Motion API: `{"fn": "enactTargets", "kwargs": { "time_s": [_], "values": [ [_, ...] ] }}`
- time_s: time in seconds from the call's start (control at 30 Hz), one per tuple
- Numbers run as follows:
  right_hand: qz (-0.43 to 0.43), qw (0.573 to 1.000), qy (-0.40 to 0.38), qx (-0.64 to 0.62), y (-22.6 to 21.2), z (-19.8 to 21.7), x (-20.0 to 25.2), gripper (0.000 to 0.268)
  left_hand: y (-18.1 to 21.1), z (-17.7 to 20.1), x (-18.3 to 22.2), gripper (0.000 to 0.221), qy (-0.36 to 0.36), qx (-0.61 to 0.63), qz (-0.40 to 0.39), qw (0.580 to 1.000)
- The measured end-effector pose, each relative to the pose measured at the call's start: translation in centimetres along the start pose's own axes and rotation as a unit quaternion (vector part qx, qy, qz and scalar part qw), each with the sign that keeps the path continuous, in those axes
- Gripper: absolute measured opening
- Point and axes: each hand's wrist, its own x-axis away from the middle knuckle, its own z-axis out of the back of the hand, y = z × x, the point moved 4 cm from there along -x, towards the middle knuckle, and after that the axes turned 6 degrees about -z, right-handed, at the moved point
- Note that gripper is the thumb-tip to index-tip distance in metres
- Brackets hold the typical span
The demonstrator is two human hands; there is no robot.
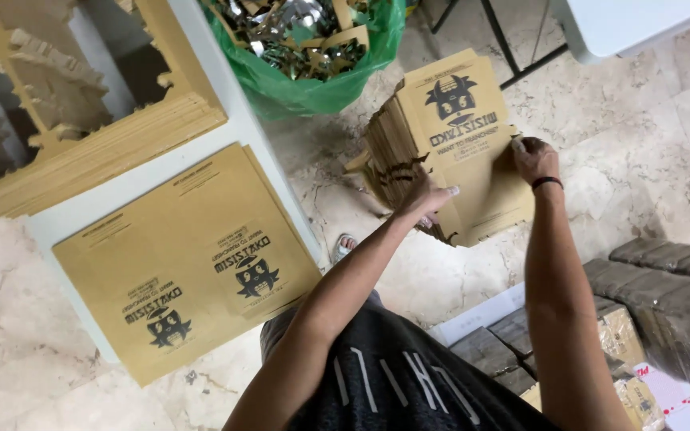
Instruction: The person separates and folds precut corrugated cardboard sheets for assembly into boxes by hand at a packaging station.
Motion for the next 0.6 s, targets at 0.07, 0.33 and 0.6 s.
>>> {"fn": "enactTargets", "kwargs": {
  "time_s": [0.07, 0.33, 0.6],
  "values": [
    [0.015, 0.998, 0.06, -0.001, 3.0, -0.9, -2.6, 0.04, -1.1, 1.0, 0.7, 0.108, 0.008, -0.001, 0.004, 1.0],
    [0.205, 0.883, 0.351, -0.234, -15.7, -5.4, 18.6, 0.017, -15.7, 14.8, 15.8, 0.06, 0.178, -0.095, -0.252, 0.947],
    [0.157, 0.955, -0.119, -0.223, -30.6, -26.2, 35.1, 0.044, -51.3, 35.5, 31.6, 0.096, 0.545, -0.105, 0.273, 0.786]
  ]
}}
